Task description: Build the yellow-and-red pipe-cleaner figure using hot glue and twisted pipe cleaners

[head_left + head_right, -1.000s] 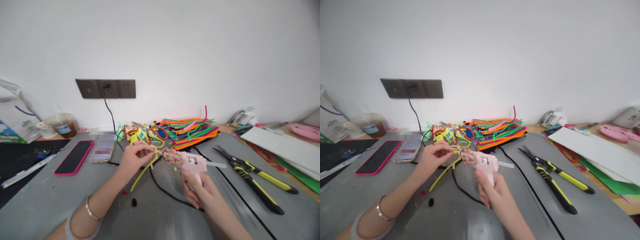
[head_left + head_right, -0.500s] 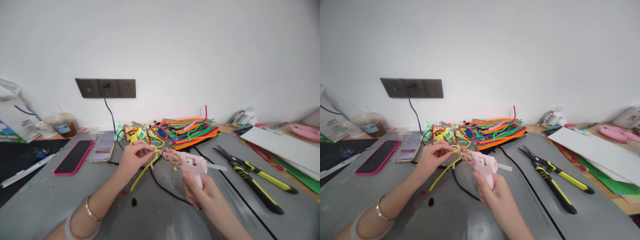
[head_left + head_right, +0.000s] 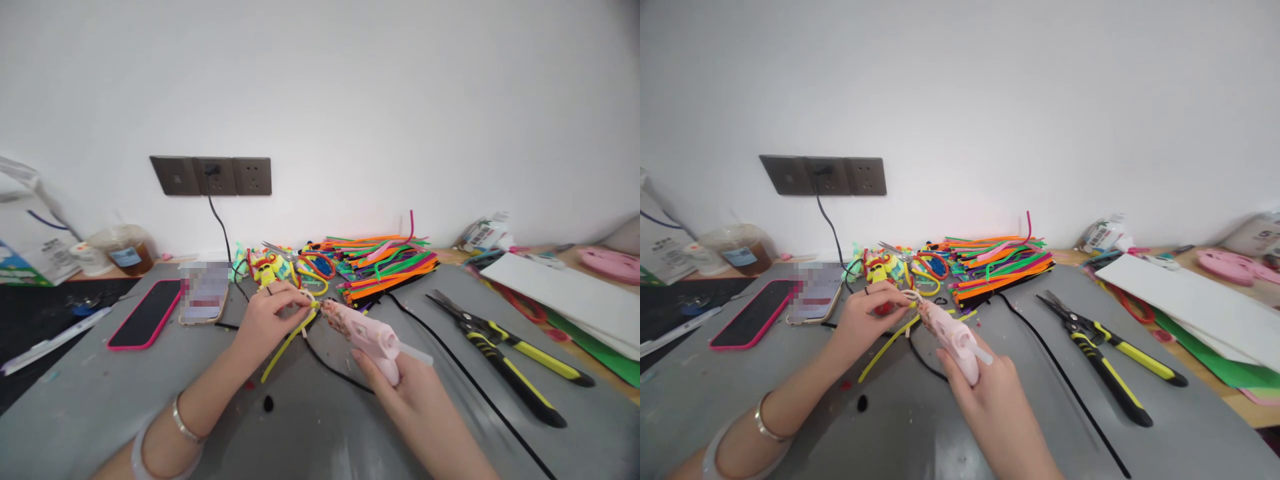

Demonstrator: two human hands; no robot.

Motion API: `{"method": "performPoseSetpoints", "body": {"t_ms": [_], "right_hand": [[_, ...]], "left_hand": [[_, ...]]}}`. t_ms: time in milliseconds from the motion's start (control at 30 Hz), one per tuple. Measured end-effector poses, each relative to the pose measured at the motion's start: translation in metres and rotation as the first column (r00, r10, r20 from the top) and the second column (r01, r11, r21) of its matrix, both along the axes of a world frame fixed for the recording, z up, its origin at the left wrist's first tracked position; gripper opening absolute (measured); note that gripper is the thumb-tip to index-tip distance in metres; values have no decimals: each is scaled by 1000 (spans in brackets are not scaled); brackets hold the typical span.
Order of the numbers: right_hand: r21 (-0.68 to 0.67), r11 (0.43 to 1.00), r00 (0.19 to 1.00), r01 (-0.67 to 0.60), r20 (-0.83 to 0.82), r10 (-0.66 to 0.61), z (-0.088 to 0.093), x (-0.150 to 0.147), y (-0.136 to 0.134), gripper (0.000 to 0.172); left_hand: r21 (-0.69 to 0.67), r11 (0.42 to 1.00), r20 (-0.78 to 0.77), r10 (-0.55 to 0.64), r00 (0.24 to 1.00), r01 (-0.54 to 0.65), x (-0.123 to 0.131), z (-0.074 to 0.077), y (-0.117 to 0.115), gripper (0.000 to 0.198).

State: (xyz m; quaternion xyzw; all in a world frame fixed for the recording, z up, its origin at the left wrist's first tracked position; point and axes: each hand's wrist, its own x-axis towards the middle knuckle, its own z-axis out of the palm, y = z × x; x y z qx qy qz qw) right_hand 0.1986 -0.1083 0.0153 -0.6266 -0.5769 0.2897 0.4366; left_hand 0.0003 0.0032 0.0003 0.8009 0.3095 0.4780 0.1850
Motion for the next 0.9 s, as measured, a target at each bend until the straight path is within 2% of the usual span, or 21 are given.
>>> {"method": "performPoseSetpoints", "body": {"t_ms": [67, 167, 233, 300, 367, 400, 533, 600, 733, 800, 900], "right_hand": [[17, 1000, 999, 23, -38, -22, -1, 2, 0, 26], [-29, 998, 973, 54, -225, -59, -5, 6, -4, 36], [-61, 998, 897, 33, -438, -56, -7, 11, -6, 42], [-78, 996, 780, 39, -621, -79, -11, 18, -9, 44], [-101, 988, 686, 114, -711, -152, -16, 26, -11, 44], [-120, 980, 665, 157, -721, -195, -19, 31, -12, 45], [-200, 946, 659, 253, -681, -320, -30, 41, -17, 45], [-180, 958, 651, 222, -704, -283, -33, 40, -21, 41], [-97, 992, 617, 86, -776, -129, -31, 34, -26, 42], [-103, 992, 648, 66, -752, -121, -31, 34, -27, 47], [-137, 984, 746, 109, -644, -173, -34, 37, -28, 53]], "left_hand": [[-33, 999, 35, 10, 999, -9, 0, 1, 0, 7], [-151, 988, 125, 3, 992, 16, 0, 3, 1, 5], [-239, 968, 206, -21, 978, 72, 0, 5, 1, 7], [-308, 941, 296, -47, 954, 142, 1, 5, 2, 11], [-350, 913, 373, -69, 925, 209, 1, 6, 2, 15], [-362, 902, 401, -79, 913, 237, 1, 6, 2, 16], [-372, 883, 448, -97, 889, 284, 2, 7, 1, 18], [-370, 886, 440, -96, 893, 277, 2, 7, 1, 20], [-360, 900, 411, -84, 908, 246, 3, 7, -1, 22], [-356, 907, 382, -79, 921, 226, 3, 8, -2, 19], [-355, 913, 331, -80, 940, 203, 4, 9, -3, 14]]}}
